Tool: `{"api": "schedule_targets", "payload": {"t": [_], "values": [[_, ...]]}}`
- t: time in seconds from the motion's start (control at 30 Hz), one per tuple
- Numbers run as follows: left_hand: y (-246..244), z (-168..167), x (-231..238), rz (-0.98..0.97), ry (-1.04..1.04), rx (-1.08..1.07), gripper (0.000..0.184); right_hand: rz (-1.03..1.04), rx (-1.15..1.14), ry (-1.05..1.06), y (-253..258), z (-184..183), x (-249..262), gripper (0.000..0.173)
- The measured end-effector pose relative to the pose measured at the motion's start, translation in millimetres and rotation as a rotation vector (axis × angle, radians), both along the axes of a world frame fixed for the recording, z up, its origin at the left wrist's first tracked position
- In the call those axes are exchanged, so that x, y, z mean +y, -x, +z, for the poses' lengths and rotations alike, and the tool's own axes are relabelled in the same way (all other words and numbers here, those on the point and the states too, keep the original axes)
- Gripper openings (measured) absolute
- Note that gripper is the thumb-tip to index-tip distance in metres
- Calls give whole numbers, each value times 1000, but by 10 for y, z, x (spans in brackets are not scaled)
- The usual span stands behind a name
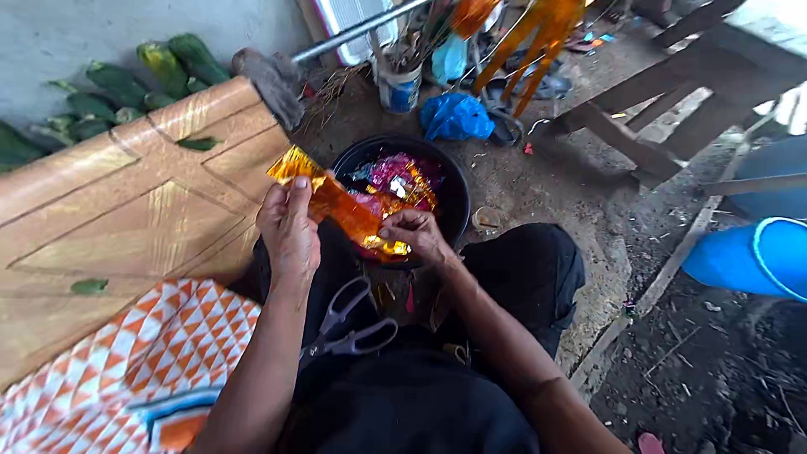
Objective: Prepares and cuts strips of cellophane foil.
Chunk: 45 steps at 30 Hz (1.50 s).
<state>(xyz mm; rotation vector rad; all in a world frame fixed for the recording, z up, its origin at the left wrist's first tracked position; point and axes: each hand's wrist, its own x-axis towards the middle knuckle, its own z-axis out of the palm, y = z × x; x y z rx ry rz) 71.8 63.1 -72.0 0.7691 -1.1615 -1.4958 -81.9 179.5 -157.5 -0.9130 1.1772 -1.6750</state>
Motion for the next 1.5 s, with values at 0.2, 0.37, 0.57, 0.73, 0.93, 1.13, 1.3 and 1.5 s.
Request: {"api": "schedule_targets", "payload": {"t": [0.2,0.37,0.57,0.73,0.93,1.13,1.3,1.5], "values": [[-107,93,-64,-12,32,17,13,6,33,47,27,-58,23,10],[-293,250,-205,70,83,60,14,-37,73,15,25,-70,-44,9],[-585,329,-442,231,114,68,15,311,503,141,-197,218,80,19],[-713,319,-522,285,126,53,14,558,1329,133,-484,232,210,52],[-761,284,-538,263,121,39,16,745,1511,140,-704,208,233,65],[-769,327,-498,258,72,43,18,745,1489,14,-693,124,239,66],[-852,401,-519,276,-27,98,19,669,1316,-181,-332,34,369,59],[-971,494,-548,280,53,42,21,444,658,-169,126,24,640,72]]}}
